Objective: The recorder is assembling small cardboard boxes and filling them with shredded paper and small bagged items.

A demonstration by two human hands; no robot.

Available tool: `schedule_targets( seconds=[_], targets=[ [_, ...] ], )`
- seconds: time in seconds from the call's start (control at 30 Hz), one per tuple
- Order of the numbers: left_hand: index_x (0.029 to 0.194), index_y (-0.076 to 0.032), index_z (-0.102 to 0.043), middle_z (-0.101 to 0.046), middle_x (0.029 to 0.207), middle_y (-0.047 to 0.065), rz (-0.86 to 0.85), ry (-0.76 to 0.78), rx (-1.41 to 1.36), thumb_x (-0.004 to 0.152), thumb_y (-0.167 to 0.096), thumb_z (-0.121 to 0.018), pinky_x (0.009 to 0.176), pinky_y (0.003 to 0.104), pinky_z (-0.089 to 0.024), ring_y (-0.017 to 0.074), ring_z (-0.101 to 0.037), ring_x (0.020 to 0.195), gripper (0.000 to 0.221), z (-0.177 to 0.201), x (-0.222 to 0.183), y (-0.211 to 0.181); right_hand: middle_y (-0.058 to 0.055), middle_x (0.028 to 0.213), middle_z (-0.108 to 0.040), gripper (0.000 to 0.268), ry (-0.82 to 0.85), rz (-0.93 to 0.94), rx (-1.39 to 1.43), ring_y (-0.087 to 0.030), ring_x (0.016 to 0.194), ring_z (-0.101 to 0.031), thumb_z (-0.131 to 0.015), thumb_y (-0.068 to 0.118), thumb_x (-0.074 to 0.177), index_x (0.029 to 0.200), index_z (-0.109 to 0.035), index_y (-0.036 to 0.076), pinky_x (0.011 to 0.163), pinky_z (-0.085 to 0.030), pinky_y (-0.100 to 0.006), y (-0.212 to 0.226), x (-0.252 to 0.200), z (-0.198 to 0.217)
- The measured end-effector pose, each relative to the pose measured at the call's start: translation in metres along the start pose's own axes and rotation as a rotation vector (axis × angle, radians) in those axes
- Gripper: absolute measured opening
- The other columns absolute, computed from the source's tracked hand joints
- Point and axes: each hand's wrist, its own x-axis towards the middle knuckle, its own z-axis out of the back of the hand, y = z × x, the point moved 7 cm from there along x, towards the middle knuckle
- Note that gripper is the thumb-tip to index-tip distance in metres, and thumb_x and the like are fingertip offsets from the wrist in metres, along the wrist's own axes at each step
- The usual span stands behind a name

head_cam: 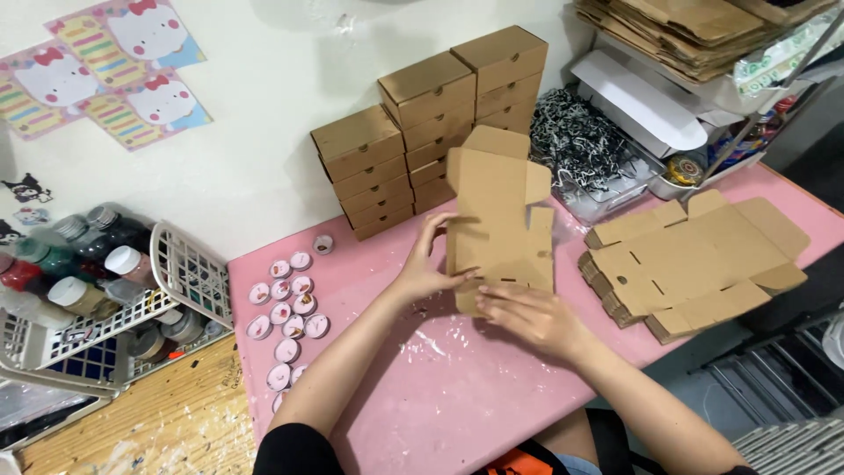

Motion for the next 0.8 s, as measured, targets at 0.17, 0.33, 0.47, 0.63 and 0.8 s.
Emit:
schedule_targets(
  seconds=[0.17, 0.33, 0.47, 0.63, 0.8],
  targets=[
    [0.150, -0.012, -0.034, -0.048, 0.149, 0.013, 0.047, -0.179, -0.233, 0.073, -0.022, -0.093, 0.119, 0.047, -0.045, 0.0293, -0.050, 0.140, 0.098, 0.007, -0.024, 0.021, -0.011, 0.143, -0.059, 0.032, -0.005, 0.008, 0.061, -0.035, 0.141, -0.046, -0.062, 0.015, 0.093, 0.124, -0.068, 0.009, 0.108, -0.041, -0.048, -0.021, -0.020, -0.029],
    [0.150, -0.014, -0.027, -0.053, 0.139, 0.013, 0.237, -0.351, -0.583, 0.074, -0.028, -0.091, 0.108, 0.044, -0.054, 0.0276, -0.058, 0.129, 0.101, 0.004, -0.033, 0.034, -0.005, 0.152, -0.048, 0.046, -0.529, -0.474, 0.231, -0.023, 0.149, -0.042, -0.033, 0.002, 0.100, 0.142, -0.051, 0.009, 0.129, -0.031, -0.042, -0.103, -0.088, -0.020],
    [0.154, -0.015, -0.023, -0.053, 0.137, 0.012, 0.253, -0.425, -0.742, 0.073, -0.044, -0.091, 0.105, 0.041, -0.054, 0.0258, -0.056, 0.128, 0.110, 0.001, -0.035, 0.032, -0.016, 0.160, -0.043, 0.072, -0.477, -0.987, 0.867, -0.032, 0.148, -0.042, -0.052, 0.003, 0.090, 0.159, -0.032, 0.009, 0.119, -0.037, -0.043, -0.154, -0.121, -0.058],
    [0.156, -0.013, -0.023, -0.051, 0.140, 0.013, 0.270, -0.422, -0.758, 0.073, -0.051, -0.091, 0.106, 0.041, -0.053, 0.0252, -0.056, 0.131, 0.114, -0.003, -0.041, 0.040, -0.007, 0.167, -0.028, 0.107, -0.241, -0.882, 1.246, -0.025, 0.153, -0.029, -0.079, 0.004, 0.072, 0.162, -0.022, 0.013, 0.121, -0.026, -0.039, -0.111, -0.072, -0.040],
    [0.162, -0.012, -0.029, -0.046, 0.152, 0.014, 0.207, -0.240, -0.612, 0.076, -0.053, -0.090, 0.114, 0.043, -0.051, 0.0272, -0.051, 0.140, 0.113, -0.009, -0.038, 0.024, -0.012, 0.164, -0.037, 0.101, -0.510, -0.842, 1.232, -0.027, 0.151, -0.036, -0.083, 0.012, 0.076, 0.161, -0.028, 0.007, 0.123, -0.030, -0.043, -0.120, -0.088, -0.041]
  ],
)
